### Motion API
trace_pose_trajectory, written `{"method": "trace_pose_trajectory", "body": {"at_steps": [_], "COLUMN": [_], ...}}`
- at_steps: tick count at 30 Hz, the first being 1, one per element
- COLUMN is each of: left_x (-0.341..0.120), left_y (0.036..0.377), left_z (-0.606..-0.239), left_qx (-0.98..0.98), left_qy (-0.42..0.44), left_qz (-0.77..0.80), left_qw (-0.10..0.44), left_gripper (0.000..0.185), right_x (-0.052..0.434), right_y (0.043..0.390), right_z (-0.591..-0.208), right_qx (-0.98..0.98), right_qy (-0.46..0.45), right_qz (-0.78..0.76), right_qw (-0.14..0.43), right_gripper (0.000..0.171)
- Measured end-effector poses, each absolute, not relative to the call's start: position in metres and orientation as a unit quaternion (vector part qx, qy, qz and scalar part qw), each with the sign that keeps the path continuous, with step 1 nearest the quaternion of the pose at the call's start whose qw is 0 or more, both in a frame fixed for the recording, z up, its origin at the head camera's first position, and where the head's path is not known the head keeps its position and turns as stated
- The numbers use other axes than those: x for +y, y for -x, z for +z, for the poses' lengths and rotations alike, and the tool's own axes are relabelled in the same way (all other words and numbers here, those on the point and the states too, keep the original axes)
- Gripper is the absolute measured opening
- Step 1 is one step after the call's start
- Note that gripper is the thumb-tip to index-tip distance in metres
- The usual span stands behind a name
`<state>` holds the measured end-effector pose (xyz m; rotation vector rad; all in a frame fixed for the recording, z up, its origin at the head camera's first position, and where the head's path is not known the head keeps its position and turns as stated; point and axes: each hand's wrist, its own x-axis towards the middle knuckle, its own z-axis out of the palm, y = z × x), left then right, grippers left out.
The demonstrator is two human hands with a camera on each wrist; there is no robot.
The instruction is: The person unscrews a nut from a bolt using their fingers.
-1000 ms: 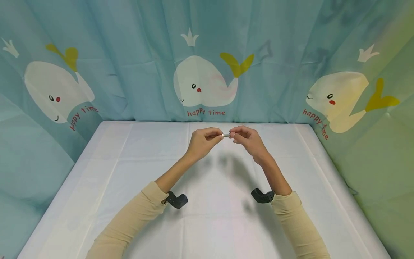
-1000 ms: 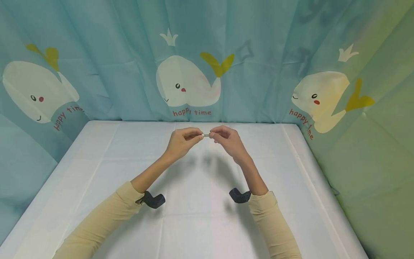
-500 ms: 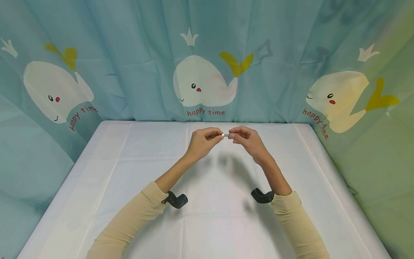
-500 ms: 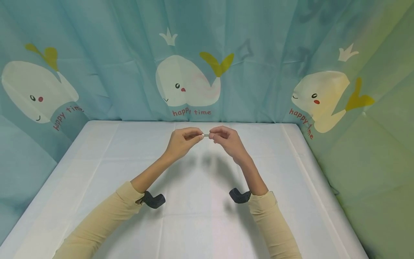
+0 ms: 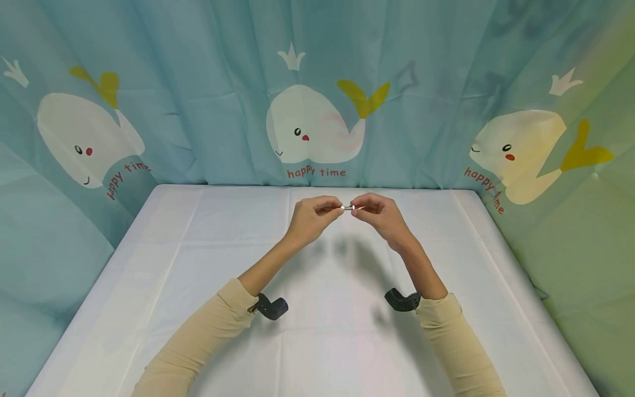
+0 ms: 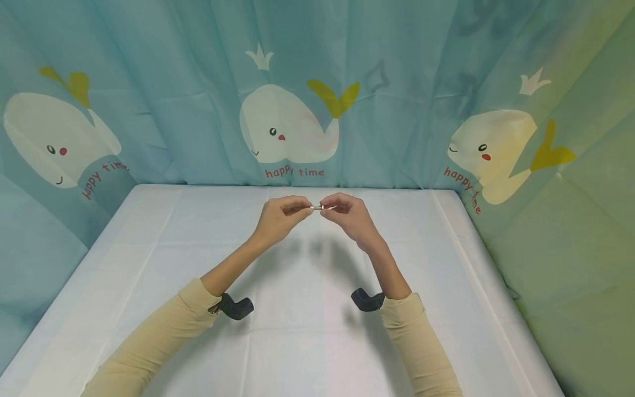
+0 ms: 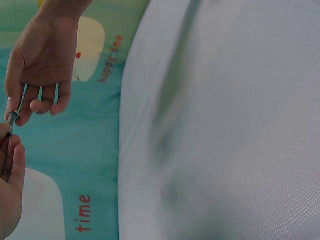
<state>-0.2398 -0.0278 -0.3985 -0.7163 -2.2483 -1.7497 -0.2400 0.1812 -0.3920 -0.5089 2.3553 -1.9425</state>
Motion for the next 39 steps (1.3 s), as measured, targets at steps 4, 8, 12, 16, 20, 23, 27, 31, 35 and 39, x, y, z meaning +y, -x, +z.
{"method": "trace_pose_trajectory", "body": {"at_steps": [4,8,12,16,20,23,27,31,35,39], "left_x": [-0.0283,-0.0285,-0.0288,-0.0288,-0.0289,-0.0291,-0.0294,-0.0295,-0.0289,-0.0282], "left_y": [0.2389,0.2379,0.2379,0.2383,0.2384,0.2388,0.2390,0.2392,0.2393,0.2385], "left_z": [-0.3982,-0.3974,-0.3972,-0.3975,-0.3973,-0.3972,-0.3962,-0.3959,-0.3959,-0.3951], "left_qx": [-0.761,-0.760,-0.759,-0.756,-0.756,-0.758,-0.758,-0.758,-0.757,-0.755], "left_qy": [0.240,0.241,0.241,0.243,0.245,0.244,0.244,0.243,0.243,0.246], "left_qz": [-0.594,-0.596,-0.598,-0.600,-0.599,-0.597,-0.596,-0.597,-0.598,-0.600], "left_qw": [0.096,0.093,0.095,0.098,0.098,0.099,0.101,0.100,0.100,0.099], "left_gripper": [0.007,0.007,0.008,0.008,0.008,0.007,0.007,0.007,0.007,0.008], "right_x": [0.1813,0.1813,0.1813,0.1812,0.1815,0.1815,0.1811,0.1809,0.1805,0.1802], "right_y": [0.2391,0.2389,0.2386,0.2381,0.2393,0.2401,0.2406,0.2402,0.2405,0.2413], "right_z": [-0.3916,-0.3919,-0.3917,-0.3906,-0.3917,-0.3920,-0.3915,-0.3910,-0.3915,-0.3923], "right_qx": [0.760,0.756,0.747,0.750,0.753,0.751,0.748,0.744,0.750,0.759], "right_qy": [0.174,0.187,0.188,0.167,0.158,0.165,0.173,0.174,0.160,0.150], "right_qz": [-0.626,-0.627,-0.638,-0.640,-0.639,-0.639,-0.641,-0.645,-0.642,-0.633], "right_qw": [0.017,0.015,0.019,0.025,0.031,0.027,0.019,0.015,0.016,0.021], "right_gripper": [0.023,0.022,0.023,0.026,0.028,0.024,0.023,0.024,0.027,0.031]}}
